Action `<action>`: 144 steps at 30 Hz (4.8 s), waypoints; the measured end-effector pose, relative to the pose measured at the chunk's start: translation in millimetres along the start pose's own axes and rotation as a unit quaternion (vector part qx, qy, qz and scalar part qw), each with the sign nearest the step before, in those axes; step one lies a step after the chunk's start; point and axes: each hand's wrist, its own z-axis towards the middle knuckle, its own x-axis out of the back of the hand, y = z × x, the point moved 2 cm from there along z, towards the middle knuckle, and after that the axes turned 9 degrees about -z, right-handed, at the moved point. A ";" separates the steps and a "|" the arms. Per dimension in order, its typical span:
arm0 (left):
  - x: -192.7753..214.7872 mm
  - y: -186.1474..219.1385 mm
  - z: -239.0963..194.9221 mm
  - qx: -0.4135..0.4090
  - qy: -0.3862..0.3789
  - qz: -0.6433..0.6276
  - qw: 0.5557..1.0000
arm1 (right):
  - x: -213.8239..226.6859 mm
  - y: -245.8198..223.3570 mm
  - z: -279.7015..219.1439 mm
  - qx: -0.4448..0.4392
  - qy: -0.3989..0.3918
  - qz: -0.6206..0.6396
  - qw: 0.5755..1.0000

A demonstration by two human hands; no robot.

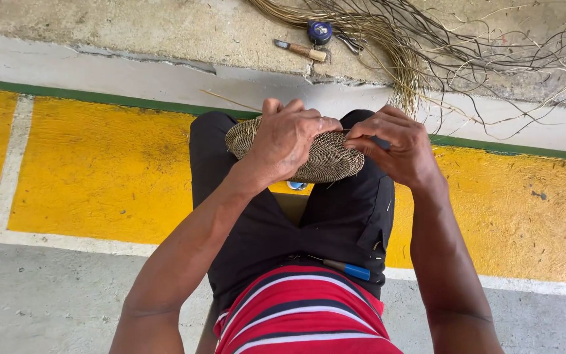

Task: Weaving a circular straw base or coaster by hand using an awl to thread straw strands.

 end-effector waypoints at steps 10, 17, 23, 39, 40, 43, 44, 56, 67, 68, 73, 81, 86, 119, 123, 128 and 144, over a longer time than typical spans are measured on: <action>-3.9 -5.7 5.2 0.014 -0.023 -0.022 0.999 | 6.7 -14.7 2.5 0.069 0.001 -0.155 0.986; 5.3 3.3 6.3 0.000 -0.014 -0.012 1.000 | -0.3 -18.7 4.1 0.072 0.026 -0.246 0.966; -3.1 -13.7 -0.3 -0.042 0.004 -0.011 0.999 | -7.9 -19.1 12.7 0.044 -0.027 0.002 0.999; 6.9 -0.6 -5.4 -0.081 0.022 -0.049 0.995 | -29.2 95.6 37.5 0.032 -0.082 0.073 0.993; 9.2 0.8 -3.3 -0.065 0.027 -0.065 0.995 | -26.9 102.1 38.9 -0.018 -0.030 0.113 0.993; 11.6 -3.1 1.1 -0.015 0.019 -0.086 0.996 | -27.2 79.6 32.8 -0.087 -0.033 0.176 0.980; 10.5 -6.2 2.4 0.022 0.006 -0.092 0.996 | -29.1 65.6 28.7 -0.107 -0.091 0.198 0.970; 12.8 12.9 -1.0 0.009 0.036 -0.005 0.999 | -64.0 47.1 12.8 -0.237 0.073 0.427 0.869; 6.5 -3.5 3.8 -0.033 0.016 -0.008 0.999 | -3.1 12.3 18.1 0.026 -0.074 0.120 0.990; 5.7 -4.6 4.1 -0.040 0.024 -0.015 0.999 | -1.1 10.2 17.2 0.066 -0.028 -0.020 0.997; 3.3 -7.9 3.4 -0.052 0.055 -0.049 0.996 | -6.1 -3.2 14.5 0.105 0.022 -0.161 0.981; 1.4 -10.4 5.6 -0.057 0.057 -0.034 0.996 | -9.6 -11.0 14.8 0.112 0.031 -0.223 0.968; 1.6 -8.8 8.1 -0.047 0.035 -0.010 0.998 | -9.8 -13.3 15.6 0.101 0.027 -0.230 0.968; 8.0 -6.8 6.5 -0.047 0.062 -0.001 0.997 | -38.5 61.6 27.3 -0.060 -0.073 0.224 0.970; 15.5 2.0 8.0 -0.014 0.040 -0.025 0.999 | -48.7 49.7 32.0 -0.105 -0.044 0.133 0.985; 19.9 2.5 8.7 0.016 0.013 -0.032 0.999 | -44.5 26.9 34.8 -0.280 -0.013 0.226 0.933; -2.3 -23.5 7.3 0.017 -0.002 -0.015 1.000 | -9.2 1.4 33.8 0.065 -0.061 -0.049 0.995</action>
